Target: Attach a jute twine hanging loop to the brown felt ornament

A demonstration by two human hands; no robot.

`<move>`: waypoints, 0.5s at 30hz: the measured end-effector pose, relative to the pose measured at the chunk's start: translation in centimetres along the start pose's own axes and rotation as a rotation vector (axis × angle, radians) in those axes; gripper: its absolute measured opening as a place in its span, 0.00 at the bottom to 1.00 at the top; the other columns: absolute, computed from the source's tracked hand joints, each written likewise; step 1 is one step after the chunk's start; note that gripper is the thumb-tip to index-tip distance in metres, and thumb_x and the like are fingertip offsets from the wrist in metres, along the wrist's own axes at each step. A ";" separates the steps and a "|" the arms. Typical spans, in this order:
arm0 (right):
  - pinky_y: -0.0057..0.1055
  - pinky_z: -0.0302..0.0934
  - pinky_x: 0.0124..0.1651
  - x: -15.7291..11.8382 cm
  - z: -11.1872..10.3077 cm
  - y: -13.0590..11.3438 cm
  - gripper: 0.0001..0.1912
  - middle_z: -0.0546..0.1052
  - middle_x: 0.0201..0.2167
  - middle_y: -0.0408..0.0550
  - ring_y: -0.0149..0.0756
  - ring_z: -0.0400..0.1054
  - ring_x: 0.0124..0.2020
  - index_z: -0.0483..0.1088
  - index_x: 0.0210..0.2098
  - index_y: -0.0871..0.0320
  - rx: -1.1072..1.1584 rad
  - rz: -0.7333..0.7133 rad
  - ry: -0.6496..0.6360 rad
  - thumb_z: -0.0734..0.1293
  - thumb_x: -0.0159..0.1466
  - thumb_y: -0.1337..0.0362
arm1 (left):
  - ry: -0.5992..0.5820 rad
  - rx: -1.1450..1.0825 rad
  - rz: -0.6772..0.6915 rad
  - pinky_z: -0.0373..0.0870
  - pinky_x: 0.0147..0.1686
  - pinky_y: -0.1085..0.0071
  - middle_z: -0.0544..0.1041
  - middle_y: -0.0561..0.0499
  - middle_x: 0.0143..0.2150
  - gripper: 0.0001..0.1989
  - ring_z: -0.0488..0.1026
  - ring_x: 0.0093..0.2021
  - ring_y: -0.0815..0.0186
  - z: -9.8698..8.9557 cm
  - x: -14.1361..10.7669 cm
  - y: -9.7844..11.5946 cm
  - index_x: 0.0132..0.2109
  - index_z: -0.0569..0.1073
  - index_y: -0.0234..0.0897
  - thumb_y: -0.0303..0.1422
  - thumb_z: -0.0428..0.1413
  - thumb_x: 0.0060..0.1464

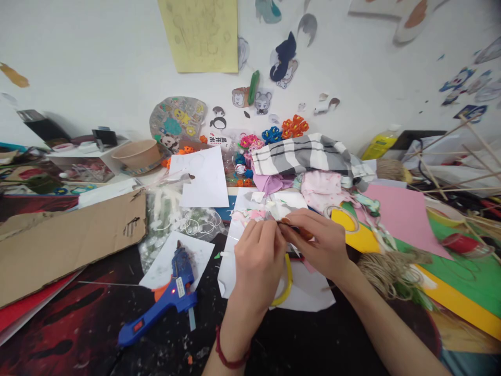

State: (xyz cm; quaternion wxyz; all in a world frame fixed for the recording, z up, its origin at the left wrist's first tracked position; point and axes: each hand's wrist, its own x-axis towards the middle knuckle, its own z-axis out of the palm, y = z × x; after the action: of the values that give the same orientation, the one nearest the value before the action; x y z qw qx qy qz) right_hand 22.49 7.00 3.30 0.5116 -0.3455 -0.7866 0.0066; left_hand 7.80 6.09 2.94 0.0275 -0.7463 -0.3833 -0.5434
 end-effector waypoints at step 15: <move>0.26 0.67 0.36 -0.2 0.3 0.1 0.05 0.76 0.31 0.45 0.31 0.72 0.34 0.72 0.38 0.57 0.011 0.011 0.032 0.68 0.66 0.73 | -0.030 -0.024 -0.031 0.57 0.27 0.73 0.62 0.55 0.25 0.12 0.59 0.26 0.70 0.1 -0.1 -0.1 0.30 0.65 0.37 0.20 0.50 0.62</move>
State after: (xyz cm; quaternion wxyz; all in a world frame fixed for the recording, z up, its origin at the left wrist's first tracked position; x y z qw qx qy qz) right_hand 22.35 7.08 2.92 0.5261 -0.3470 -0.7764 0.0081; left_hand 7.82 6.13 2.82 0.0046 -0.7488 -0.3887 -0.5369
